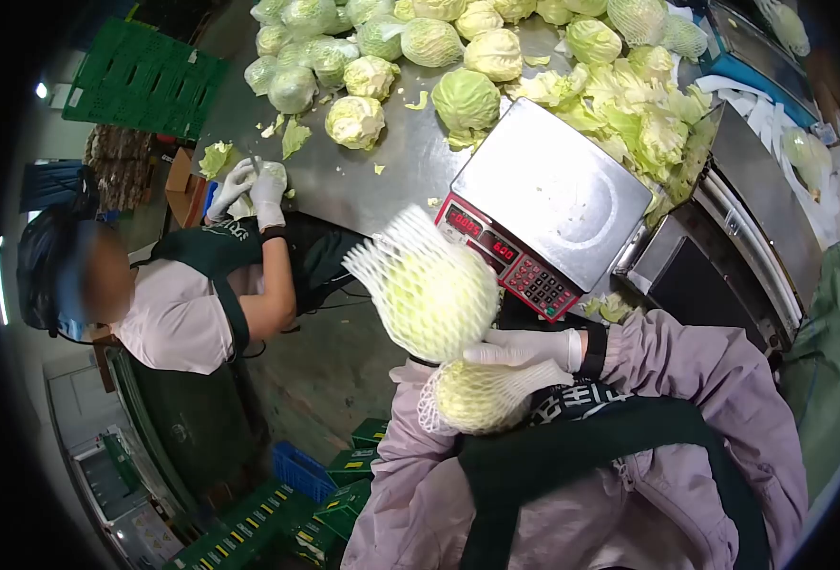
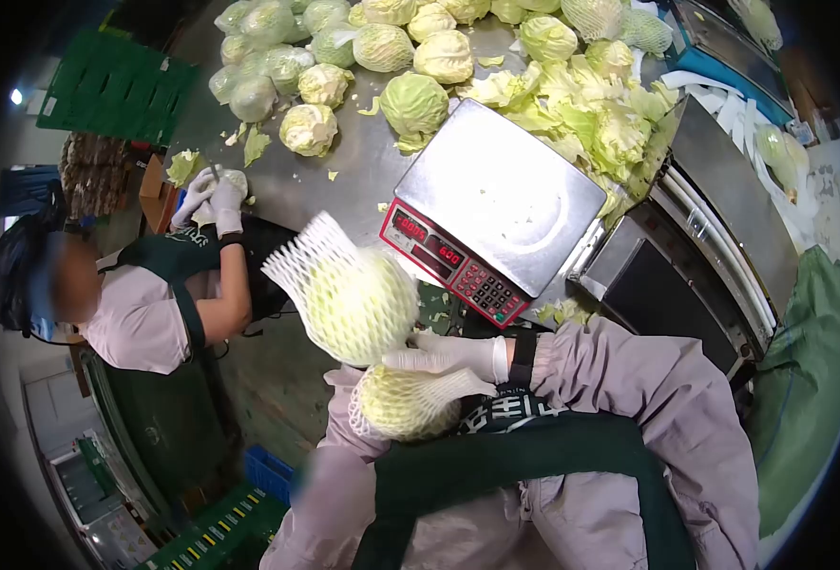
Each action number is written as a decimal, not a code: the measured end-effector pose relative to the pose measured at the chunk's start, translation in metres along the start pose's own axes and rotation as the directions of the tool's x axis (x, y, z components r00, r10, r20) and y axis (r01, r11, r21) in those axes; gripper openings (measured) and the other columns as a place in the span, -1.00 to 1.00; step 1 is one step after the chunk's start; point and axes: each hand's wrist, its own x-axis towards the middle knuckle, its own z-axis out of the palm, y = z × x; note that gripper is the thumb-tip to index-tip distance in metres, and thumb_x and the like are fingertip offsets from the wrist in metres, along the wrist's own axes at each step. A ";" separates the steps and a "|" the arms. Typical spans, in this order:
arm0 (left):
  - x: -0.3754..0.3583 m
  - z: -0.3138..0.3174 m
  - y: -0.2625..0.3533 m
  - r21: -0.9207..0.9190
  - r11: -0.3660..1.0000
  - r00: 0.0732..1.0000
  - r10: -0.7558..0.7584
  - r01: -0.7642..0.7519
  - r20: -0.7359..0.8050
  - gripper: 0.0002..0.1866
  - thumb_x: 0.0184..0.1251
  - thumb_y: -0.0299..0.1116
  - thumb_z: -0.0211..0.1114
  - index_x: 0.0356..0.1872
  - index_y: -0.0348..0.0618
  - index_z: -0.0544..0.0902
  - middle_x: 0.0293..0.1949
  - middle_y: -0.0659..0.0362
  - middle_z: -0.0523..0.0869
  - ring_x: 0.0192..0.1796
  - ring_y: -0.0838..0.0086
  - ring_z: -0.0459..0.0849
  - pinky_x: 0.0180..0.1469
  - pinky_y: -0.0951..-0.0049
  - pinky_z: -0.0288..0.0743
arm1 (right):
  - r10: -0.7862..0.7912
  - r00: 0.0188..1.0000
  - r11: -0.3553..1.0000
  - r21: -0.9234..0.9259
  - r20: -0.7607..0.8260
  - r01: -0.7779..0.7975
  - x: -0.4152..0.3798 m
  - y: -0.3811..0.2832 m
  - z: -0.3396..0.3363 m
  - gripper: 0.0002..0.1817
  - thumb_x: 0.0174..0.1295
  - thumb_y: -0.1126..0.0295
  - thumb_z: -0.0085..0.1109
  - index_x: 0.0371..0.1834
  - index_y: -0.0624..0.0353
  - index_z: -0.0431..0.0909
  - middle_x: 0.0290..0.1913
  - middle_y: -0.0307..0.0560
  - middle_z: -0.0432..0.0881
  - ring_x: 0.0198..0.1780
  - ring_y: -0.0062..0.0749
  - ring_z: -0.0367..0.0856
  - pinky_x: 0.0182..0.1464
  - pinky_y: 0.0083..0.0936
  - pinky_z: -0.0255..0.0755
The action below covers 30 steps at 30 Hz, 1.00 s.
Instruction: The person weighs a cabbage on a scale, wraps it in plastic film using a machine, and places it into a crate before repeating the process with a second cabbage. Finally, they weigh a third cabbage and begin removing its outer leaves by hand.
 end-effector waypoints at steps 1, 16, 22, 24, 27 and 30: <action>-0.011 -0.005 -0.002 -0.005 1.000 1.000 -0.007 0.007 -0.003 -0.28 0.45 0.21 -0.08 0.46 -0.03 0.20 0.42 0.05 0.31 0.43 0.14 0.28 0.46 0.08 0.15 | -0.051 0.997 0.999 0.000 0.066 0.051 -0.001 0.008 -0.005 -0.20 0.33 0.01 0.20 0.45 0.30 0.12 0.29 -0.10 0.40 0.29 -0.50 0.32 0.32 -0.53 0.21; -0.050 0.065 0.000 0.319 0.948 0.947 -0.096 -0.007 0.307 -0.33 0.49 0.20 -0.19 0.46 0.07 0.17 0.40 0.16 0.30 0.46 0.22 0.21 0.47 -0.10 0.03 | 0.066 0.619 0.899 -0.222 -0.783 -0.376 -0.077 0.124 -0.139 -0.60 0.29 0.05 0.24 -0.12 0.21 0.65 -0.24 -0.23 0.65 -0.30 -0.57 0.58 -0.23 -0.58 0.47; -0.041 0.086 0.001 0.649 0.751 0.772 -0.482 0.121 0.414 -0.39 0.49 0.07 -0.12 0.44 -0.01 0.23 0.36 0.16 0.35 0.37 0.25 0.30 0.40 0.05 0.11 | -0.092 0.523 0.925 -0.268 -0.848 -0.271 -0.049 0.160 -0.173 -0.56 0.30 0.01 0.18 -0.25 0.24 0.69 -0.42 -0.16 0.72 -0.48 -0.52 0.63 -0.37 -0.54 0.46; -0.053 0.082 -0.004 0.945 0.309 0.680 -0.717 0.108 0.156 -0.44 0.50 -0.06 -0.11 0.44 -0.05 0.24 0.32 0.12 0.40 0.29 0.30 0.38 0.32 0.17 0.20 | -0.072 0.494 0.927 -0.241 -0.867 -0.287 -0.047 0.152 -0.163 -0.56 0.31 0.01 0.16 -0.28 0.24 0.69 -0.45 -0.16 0.72 -0.48 -0.50 0.65 -0.37 -0.53 0.47; -0.082 0.054 -0.018 0.992 -0.082 0.739 -0.662 0.096 -0.126 -0.49 0.51 -0.26 -0.08 0.43 -0.11 0.25 0.27 0.06 0.46 0.17 0.36 0.49 0.21 0.35 0.34 | -0.022 0.431 0.912 -0.195 -0.902 -0.361 -0.045 0.140 -0.153 -0.57 0.32 0.02 0.12 -0.35 0.21 0.70 -0.52 -0.20 0.71 -0.50 -0.45 0.66 -0.36 -0.50 0.49; -0.082 0.048 -0.020 0.985 -0.140 0.807 -0.567 0.100 -0.163 -0.52 0.52 -0.39 -0.07 0.43 -0.15 0.26 0.23 0.02 0.50 0.09 0.40 0.57 0.13 0.48 0.43 | -0.028 0.423 0.897 -0.209 -0.906 -0.389 -0.048 0.139 -0.152 -0.56 0.32 0.01 0.11 -0.39 0.21 0.69 -0.55 -0.18 0.69 -0.52 -0.43 0.65 -0.36 -0.48 0.49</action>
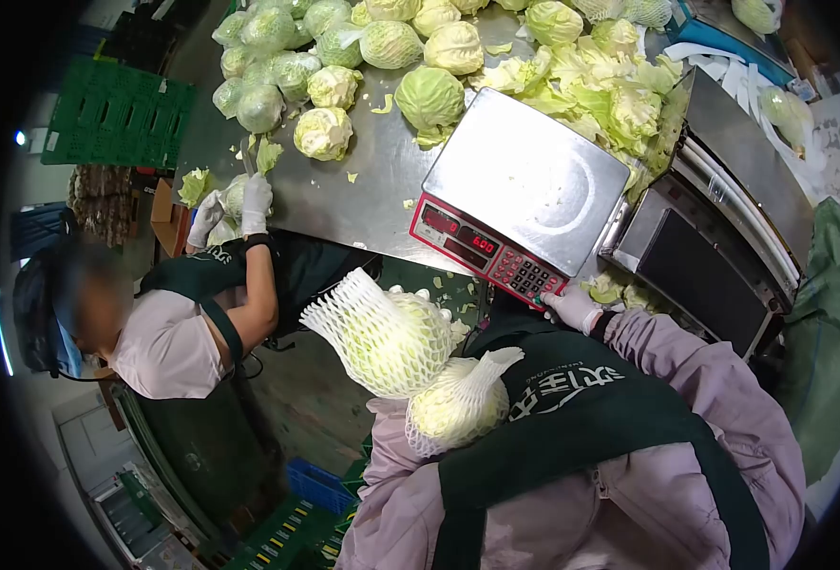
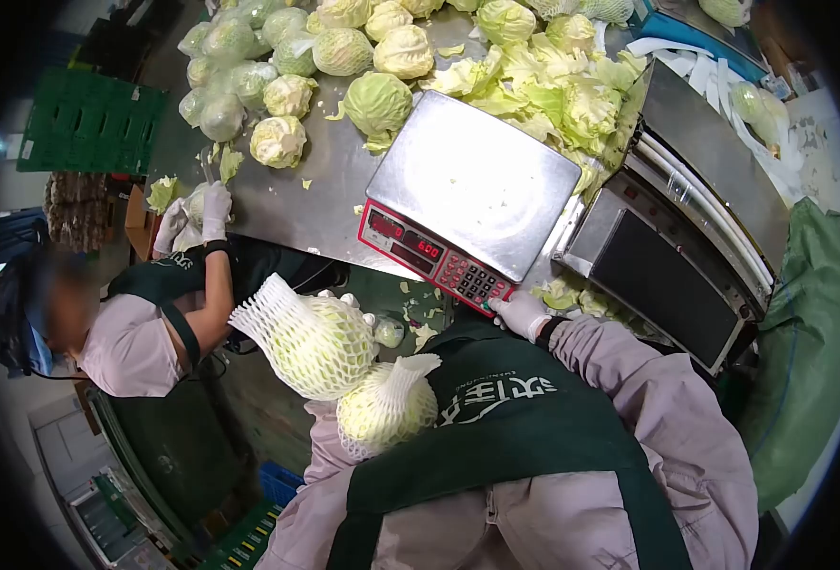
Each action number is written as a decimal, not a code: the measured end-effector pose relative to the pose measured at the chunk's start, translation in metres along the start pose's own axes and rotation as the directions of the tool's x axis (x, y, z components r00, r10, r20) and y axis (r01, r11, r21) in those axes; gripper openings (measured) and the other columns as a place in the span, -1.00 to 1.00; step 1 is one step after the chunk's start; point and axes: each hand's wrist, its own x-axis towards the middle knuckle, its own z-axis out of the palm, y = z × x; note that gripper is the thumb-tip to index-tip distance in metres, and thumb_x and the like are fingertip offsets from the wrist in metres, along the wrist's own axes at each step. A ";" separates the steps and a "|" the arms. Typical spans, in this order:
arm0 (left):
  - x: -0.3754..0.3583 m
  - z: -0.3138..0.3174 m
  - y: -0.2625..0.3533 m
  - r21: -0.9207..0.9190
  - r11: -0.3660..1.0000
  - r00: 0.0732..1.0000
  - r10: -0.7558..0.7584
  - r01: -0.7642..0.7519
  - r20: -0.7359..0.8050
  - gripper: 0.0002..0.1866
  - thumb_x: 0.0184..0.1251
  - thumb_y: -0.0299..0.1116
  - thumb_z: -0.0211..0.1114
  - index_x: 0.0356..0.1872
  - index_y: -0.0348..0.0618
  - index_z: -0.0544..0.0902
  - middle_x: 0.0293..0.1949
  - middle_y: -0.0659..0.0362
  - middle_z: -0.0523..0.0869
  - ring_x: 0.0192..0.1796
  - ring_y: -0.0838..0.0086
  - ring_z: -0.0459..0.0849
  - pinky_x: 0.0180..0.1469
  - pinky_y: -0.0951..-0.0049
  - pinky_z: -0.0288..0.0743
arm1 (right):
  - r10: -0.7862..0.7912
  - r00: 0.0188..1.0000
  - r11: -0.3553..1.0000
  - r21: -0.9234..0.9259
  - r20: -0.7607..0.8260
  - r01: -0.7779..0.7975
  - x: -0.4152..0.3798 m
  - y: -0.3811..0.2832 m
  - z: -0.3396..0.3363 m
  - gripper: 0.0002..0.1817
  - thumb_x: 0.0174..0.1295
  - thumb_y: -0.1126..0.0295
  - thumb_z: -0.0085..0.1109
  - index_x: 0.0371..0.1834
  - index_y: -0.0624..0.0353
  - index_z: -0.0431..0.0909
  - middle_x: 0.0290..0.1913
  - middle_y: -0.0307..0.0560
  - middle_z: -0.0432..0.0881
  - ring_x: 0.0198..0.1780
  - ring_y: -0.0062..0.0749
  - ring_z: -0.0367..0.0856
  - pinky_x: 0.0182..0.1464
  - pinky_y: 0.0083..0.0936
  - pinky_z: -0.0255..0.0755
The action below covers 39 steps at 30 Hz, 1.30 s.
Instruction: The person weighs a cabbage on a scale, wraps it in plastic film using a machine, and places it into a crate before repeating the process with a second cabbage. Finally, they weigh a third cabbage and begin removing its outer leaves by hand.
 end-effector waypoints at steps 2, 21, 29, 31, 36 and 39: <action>-0.003 -0.003 0.014 0.127 0.981 0.988 0.150 -0.143 -0.040 -0.54 0.55 -0.37 -0.08 0.42 -0.18 0.27 0.19 0.00 0.52 0.05 0.41 0.58 0.10 0.47 0.44 | 0.005 0.981 0.995 0.097 0.195 -0.024 -0.004 -0.001 -0.005 -0.53 0.32 -0.01 0.10 -0.35 0.25 0.69 -0.46 -0.09 0.71 -0.40 -0.34 0.69 -0.27 -0.44 0.51; 0.136 -0.022 0.058 -0.670 0.465 0.793 0.128 -0.578 -0.595 -0.35 0.46 0.16 -0.13 0.38 -0.08 0.32 0.27 0.03 0.48 0.26 0.17 0.50 0.19 0.09 0.49 | -0.578 0.739 0.811 0.141 0.347 0.568 -0.112 -0.105 -0.017 -0.31 0.17 -0.06 0.33 0.10 0.40 0.51 -0.05 0.10 0.66 0.01 -0.38 0.60 0.09 -0.42 0.45; 0.272 0.049 0.142 -0.833 0.508 0.974 0.170 -0.219 -0.153 -0.32 0.40 0.18 0.00 0.38 -0.05 0.32 0.27 0.05 0.49 0.26 0.15 0.50 0.26 0.07 0.43 | -0.612 0.788 0.220 0.945 -0.060 0.243 -0.158 -0.068 -0.137 -0.40 0.33 0.29 0.12 0.38 0.36 0.25 0.31 0.03 0.44 0.32 -0.30 0.42 0.39 -0.37 0.24; 0.314 0.076 0.158 -0.842 0.517 0.959 0.282 -0.155 -0.003 -0.31 0.38 0.16 0.06 0.37 -0.09 0.34 0.25 0.02 0.51 0.25 0.16 0.50 0.27 0.09 0.43 | -0.631 0.767 0.099 0.967 -0.119 0.233 -0.169 -0.049 -0.182 -0.37 0.35 0.23 0.09 0.40 0.34 0.21 0.33 0.03 0.43 0.32 -0.29 0.42 0.40 -0.36 0.24; 0.420 0.183 0.229 -0.710 0.704 0.944 0.212 0.031 0.251 -0.37 0.39 0.05 0.14 0.33 -0.14 0.38 0.22 0.05 0.54 0.19 0.25 0.57 0.21 0.15 0.49 | -0.531 0.780 0.031 0.912 -0.331 0.408 -0.196 -0.009 -0.312 -0.39 0.39 0.12 0.05 0.39 0.24 0.24 0.27 -0.03 0.49 0.24 -0.34 0.53 0.26 -0.31 0.45; 0.510 0.227 0.248 -0.641 0.767 0.948 0.210 -0.009 0.238 -0.46 0.41 -0.06 0.14 0.30 -0.15 0.40 0.19 0.08 0.56 0.18 0.30 0.57 0.20 0.19 0.49 | -0.487 0.781 0.128 0.853 -0.391 0.506 -0.207 0.007 -0.391 -0.39 0.37 0.10 0.09 0.37 0.22 0.29 0.22 -0.06 0.54 0.19 -0.34 0.57 0.16 -0.29 0.54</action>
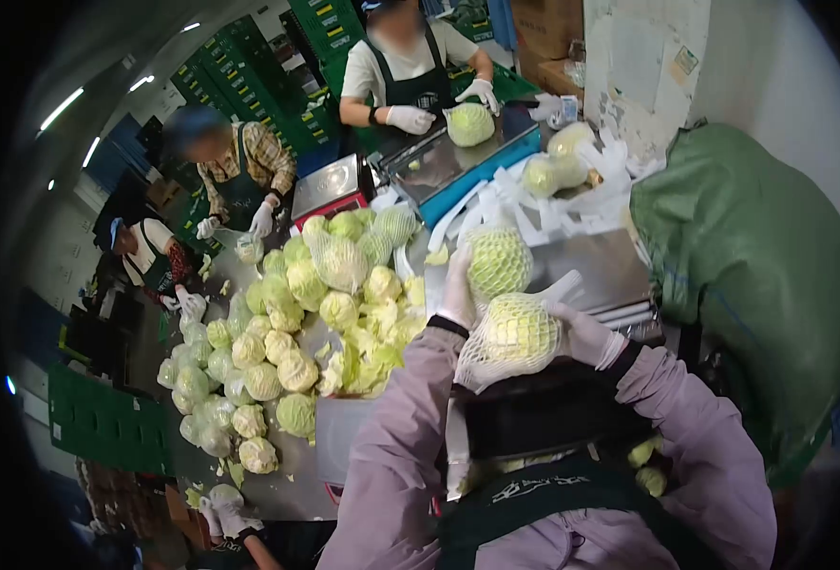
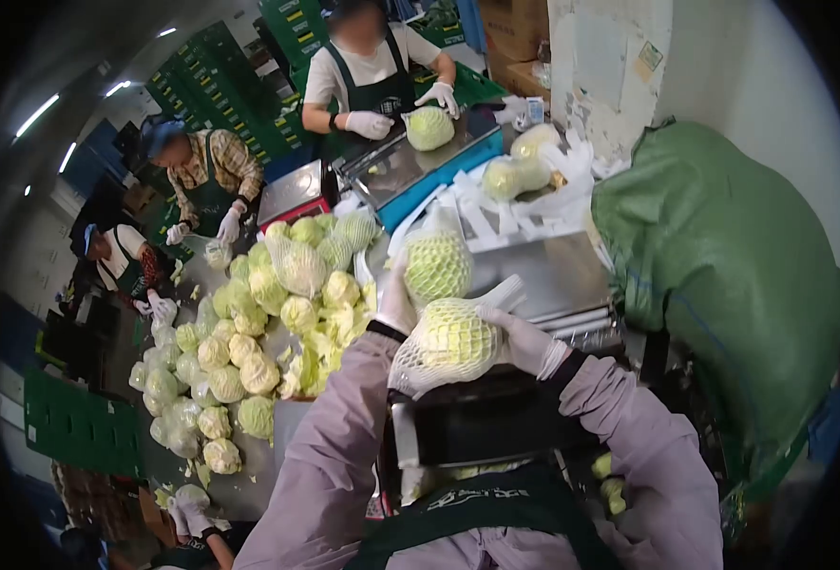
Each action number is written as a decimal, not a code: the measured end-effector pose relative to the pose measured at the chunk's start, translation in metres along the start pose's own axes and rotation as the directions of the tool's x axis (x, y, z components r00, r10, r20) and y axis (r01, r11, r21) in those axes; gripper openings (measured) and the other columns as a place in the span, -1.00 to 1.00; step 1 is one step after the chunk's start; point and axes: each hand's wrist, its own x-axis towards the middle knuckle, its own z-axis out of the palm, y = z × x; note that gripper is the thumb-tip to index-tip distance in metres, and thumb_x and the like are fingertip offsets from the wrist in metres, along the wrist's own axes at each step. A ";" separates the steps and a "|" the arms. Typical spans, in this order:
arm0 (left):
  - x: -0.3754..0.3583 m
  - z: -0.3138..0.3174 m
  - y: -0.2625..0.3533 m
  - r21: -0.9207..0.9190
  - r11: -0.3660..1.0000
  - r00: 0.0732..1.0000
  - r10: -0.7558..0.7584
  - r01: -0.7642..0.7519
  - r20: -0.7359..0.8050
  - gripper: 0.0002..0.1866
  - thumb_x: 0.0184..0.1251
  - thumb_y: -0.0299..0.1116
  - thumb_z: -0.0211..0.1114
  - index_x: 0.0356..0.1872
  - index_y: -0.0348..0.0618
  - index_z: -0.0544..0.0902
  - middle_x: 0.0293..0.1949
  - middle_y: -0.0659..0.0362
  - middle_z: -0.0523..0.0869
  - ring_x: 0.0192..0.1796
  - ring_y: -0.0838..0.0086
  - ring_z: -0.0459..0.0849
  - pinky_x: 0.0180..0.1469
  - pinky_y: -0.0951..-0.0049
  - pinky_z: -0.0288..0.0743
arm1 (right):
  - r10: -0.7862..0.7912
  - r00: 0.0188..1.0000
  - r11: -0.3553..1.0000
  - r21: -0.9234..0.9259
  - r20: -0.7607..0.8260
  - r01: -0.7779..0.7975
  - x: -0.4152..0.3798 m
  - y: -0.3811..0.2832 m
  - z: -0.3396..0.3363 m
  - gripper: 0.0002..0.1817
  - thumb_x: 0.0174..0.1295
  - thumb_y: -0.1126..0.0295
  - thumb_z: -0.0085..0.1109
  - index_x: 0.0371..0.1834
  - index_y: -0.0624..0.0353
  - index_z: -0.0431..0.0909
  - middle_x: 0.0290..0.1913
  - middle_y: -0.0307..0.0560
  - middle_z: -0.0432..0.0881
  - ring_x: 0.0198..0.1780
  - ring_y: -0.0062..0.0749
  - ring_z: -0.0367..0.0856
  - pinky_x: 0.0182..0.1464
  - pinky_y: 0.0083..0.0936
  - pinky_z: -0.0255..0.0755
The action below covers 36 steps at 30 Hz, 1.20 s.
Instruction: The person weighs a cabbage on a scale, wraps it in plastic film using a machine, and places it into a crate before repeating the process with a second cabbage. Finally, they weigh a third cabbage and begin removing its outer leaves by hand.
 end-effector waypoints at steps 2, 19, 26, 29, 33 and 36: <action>0.064 -0.011 -0.013 -0.008 1.000 0.999 -0.012 0.012 0.044 -0.52 0.43 -0.15 0.15 0.27 -0.17 0.42 0.16 0.12 0.57 0.15 0.36 0.58 0.20 0.28 0.47 | -0.003 1.000 0.998 -0.060 0.018 0.004 0.017 -0.032 -0.035 -0.39 0.36 0.10 0.10 0.37 0.21 0.29 0.23 -0.07 0.54 0.19 -0.35 0.57 0.17 -0.29 0.53; 0.147 0.011 -0.036 0.852 0.524 0.987 -0.148 0.020 0.068 -0.30 0.15 -0.20 0.49 0.28 -0.24 0.41 0.08 0.09 0.62 0.12 0.43 0.58 0.19 0.40 0.46 | 0.045 0.997 0.779 -0.623 -0.063 -0.075 0.048 -0.099 -0.170 -0.33 0.29 0.29 0.26 0.41 0.26 0.23 0.29 0.02 0.45 0.18 -0.42 0.47 0.23 -0.50 0.35; 0.132 0.016 -0.043 0.899 0.435 0.988 -0.108 -0.053 0.111 -0.25 0.17 -0.12 0.47 0.31 -0.22 0.35 0.11 0.01 0.58 0.16 0.36 0.55 0.25 0.39 0.41 | -0.516 0.852 0.663 -0.672 -0.090 0.331 0.080 -0.100 -0.137 -0.09 0.28 0.25 0.27 0.53 0.29 -0.11 0.50 0.15 0.11 0.45 -0.25 0.18 0.40 -0.36 0.15; 0.127 0.014 -0.047 0.943 0.268 0.976 -0.037 -0.197 0.214 -0.20 0.14 -0.07 0.47 0.33 -0.20 0.31 0.19 -0.07 0.49 0.23 0.25 0.51 0.29 0.33 0.37 | -0.564 0.826 0.505 -0.785 0.015 0.359 0.090 -0.084 -0.131 -0.14 0.28 0.24 0.25 0.52 0.28 -0.04 0.47 0.21 0.14 0.47 -0.12 0.15 0.44 -0.34 0.09; 0.119 0.007 -0.061 0.920 0.199 0.941 0.060 -0.339 0.333 -0.08 0.08 -0.01 0.49 0.39 -0.16 0.21 0.32 -0.15 0.30 0.35 0.10 0.36 0.36 0.24 0.29 | -0.636 0.765 0.240 -0.918 0.097 0.316 0.088 -0.070 -0.132 -0.20 0.24 0.31 0.25 0.48 0.28 0.05 0.41 0.25 0.20 0.45 0.01 0.19 0.44 -0.30 0.10; 0.104 0.021 -0.042 0.948 -0.011 0.941 0.119 -0.318 0.317 0.01 0.05 0.03 0.49 0.47 -0.12 0.14 0.27 -0.17 0.35 0.43 0.02 0.22 0.43 0.17 0.14 | -0.657 0.750 0.275 -0.903 0.075 0.331 0.095 -0.069 -0.128 -0.25 0.20 0.41 0.25 0.44 0.30 0.13 0.35 0.22 0.28 0.39 -0.05 0.29 0.40 -0.32 0.18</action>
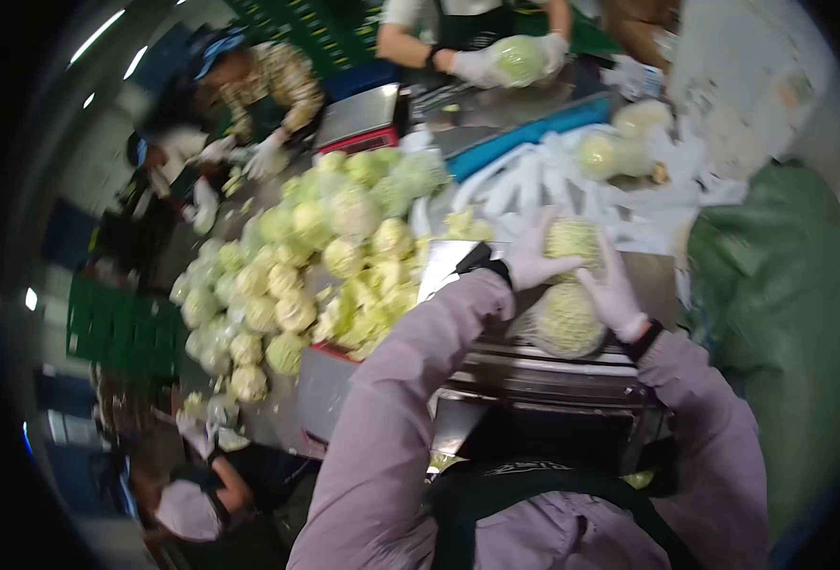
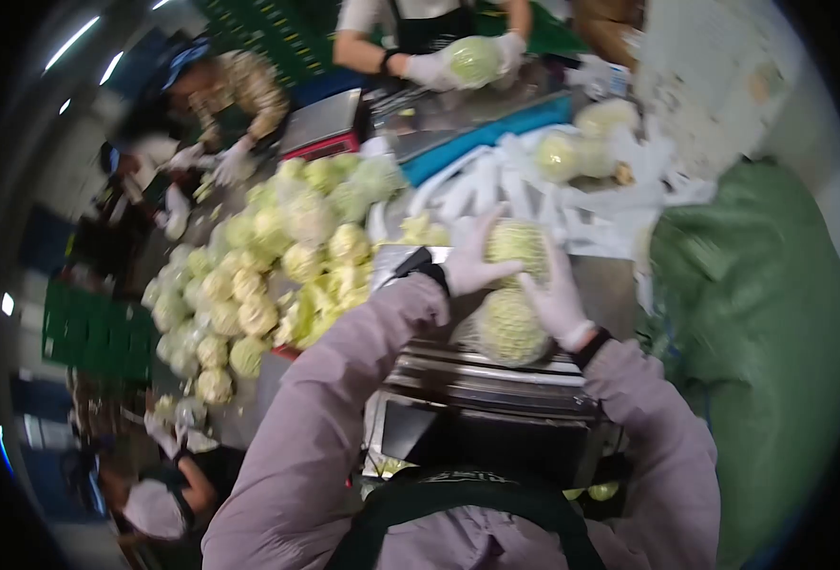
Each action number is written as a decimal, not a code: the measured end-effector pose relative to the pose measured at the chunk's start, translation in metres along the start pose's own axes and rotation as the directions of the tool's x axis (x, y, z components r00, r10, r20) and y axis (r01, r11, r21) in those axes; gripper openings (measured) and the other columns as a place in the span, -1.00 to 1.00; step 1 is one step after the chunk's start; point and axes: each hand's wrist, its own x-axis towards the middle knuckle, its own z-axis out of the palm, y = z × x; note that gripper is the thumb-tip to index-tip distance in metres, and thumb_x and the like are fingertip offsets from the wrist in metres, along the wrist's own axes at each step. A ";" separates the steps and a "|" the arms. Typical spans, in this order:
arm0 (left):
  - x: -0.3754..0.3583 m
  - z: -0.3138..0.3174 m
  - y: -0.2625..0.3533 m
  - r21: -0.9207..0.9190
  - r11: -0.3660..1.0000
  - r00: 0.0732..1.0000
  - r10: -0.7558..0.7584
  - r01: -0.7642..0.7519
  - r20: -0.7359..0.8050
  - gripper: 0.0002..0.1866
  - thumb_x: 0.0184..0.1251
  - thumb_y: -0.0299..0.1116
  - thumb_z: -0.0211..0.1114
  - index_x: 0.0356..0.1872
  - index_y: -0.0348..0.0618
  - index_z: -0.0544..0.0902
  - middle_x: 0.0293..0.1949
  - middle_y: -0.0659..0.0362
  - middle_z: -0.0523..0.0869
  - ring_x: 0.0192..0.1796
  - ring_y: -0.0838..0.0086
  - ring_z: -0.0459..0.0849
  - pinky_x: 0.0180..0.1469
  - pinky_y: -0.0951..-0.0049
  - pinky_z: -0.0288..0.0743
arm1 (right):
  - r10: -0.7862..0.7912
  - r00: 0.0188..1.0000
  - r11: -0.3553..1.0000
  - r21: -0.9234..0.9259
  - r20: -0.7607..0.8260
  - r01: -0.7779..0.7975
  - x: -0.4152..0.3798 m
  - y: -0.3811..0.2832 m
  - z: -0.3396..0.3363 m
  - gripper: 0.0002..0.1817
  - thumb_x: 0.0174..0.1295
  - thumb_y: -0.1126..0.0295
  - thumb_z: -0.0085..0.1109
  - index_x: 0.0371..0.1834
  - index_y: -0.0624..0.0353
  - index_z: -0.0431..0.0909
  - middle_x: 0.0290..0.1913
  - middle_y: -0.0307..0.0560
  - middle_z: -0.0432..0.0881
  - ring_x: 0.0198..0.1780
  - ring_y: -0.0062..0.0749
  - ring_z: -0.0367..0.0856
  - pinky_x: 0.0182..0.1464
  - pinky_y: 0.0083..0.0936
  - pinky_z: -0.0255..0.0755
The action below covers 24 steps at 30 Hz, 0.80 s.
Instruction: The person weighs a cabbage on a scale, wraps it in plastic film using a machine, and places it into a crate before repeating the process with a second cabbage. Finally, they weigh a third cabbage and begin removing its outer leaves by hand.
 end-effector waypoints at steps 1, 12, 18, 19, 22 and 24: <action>-0.001 0.002 -0.006 0.031 0.999 0.999 0.020 -0.019 -0.041 0.04 0.03 0.05 0.49 0.47 -0.11 0.12 0.28 -0.18 0.34 0.44 0.01 0.20 0.43 0.16 0.13 | 0.017 1.000 1.000 -0.010 0.020 -0.016 0.002 -0.001 -0.002 -0.25 0.20 0.40 0.26 0.44 0.30 0.14 0.35 0.22 0.29 0.37 -0.06 0.31 0.39 -0.33 0.19; -0.010 -0.015 0.004 0.147 0.984 0.994 0.093 -0.100 0.052 -0.11 0.11 0.07 0.41 0.44 -0.02 0.26 0.37 -0.18 0.29 0.41 -0.06 0.27 0.40 0.13 0.22 | 0.023 0.999 0.996 -0.086 -0.029 -0.025 -0.003 -0.016 -0.025 -0.36 0.23 0.24 0.30 0.34 0.25 0.34 0.26 0.17 0.44 0.32 -0.14 0.39 0.35 -0.39 0.22; -0.030 -0.033 0.005 0.177 0.979 0.995 0.098 -0.103 0.036 -0.15 0.17 0.12 0.34 0.43 -0.02 0.27 0.39 -0.17 0.28 0.41 -0.03 0.27 0.42 0.14 0.19 | 0.048 0.992 0.999 -0.015 -0.118 -0.050 -0.017 -0.037 -0.053 -0.47 0.31 0.27 0.21 0.30 0.25 0.38 0.25 0.09 0.47 0.24 -0.24 0.47 0.25 -0.42 0.35; -0.040 -0.039 0.007 0.206 0.970 0.992 0.126 -0.129 0.028 -0.19 0.20 0.06 0.34 0.42 -0.04 0.29 0.37 -0.15 0.30 0.41 0.00 0.28 0.41 0.15 0.20 | 0.020 0.991 1.000 -0.020 -0.135 -0.023 -0.022 -0.041 -0.063 -0.50 0.33 0.30 0.18 0.30 0.25 0.39 0.24 0.08 0.47 0.23 -0.25 0.47 0.26 -0.43 0.35; -0.078 -0.062 0.006 0.238 0.952 0.982 0.186 -0.190 0.039 -0.35 0.29 -0.09 0.30 0.35 -0.13 0.38 0.33 -0.11 0.37 0.36 0.05 0.36 0.37 0.17 0.25 | -0.091 0.980 0.990 -0.122 -0.177 0.070 -0.039 -0.055 -0.095 -0.61 0.33 0.40 0.12 0.22 0.24 0.47 0.17 0.04 0.53 0.19 -0.26 0.50 0.25 -0.44 0.35; -0.108 -0.078 0.003 0.344 0.919 0.980 0.162 -0.192 0.115 -0.45 0.31 -0.14 0.25 0.31 -0.06 0.43 0.27 -0.03 0.44 0.31 0.07 0.41 0.33 0.15 0.29 | -0.105 0.994 0.967 -0.234 -0.003 0.101 -0.057 -0.061 -0.114 -0.66 0.30 0.47 0.07 0.14 0.24 0.52 0.11 0.02 0.57 0.14 -0.28 0.52 0.21 -0.47 0.33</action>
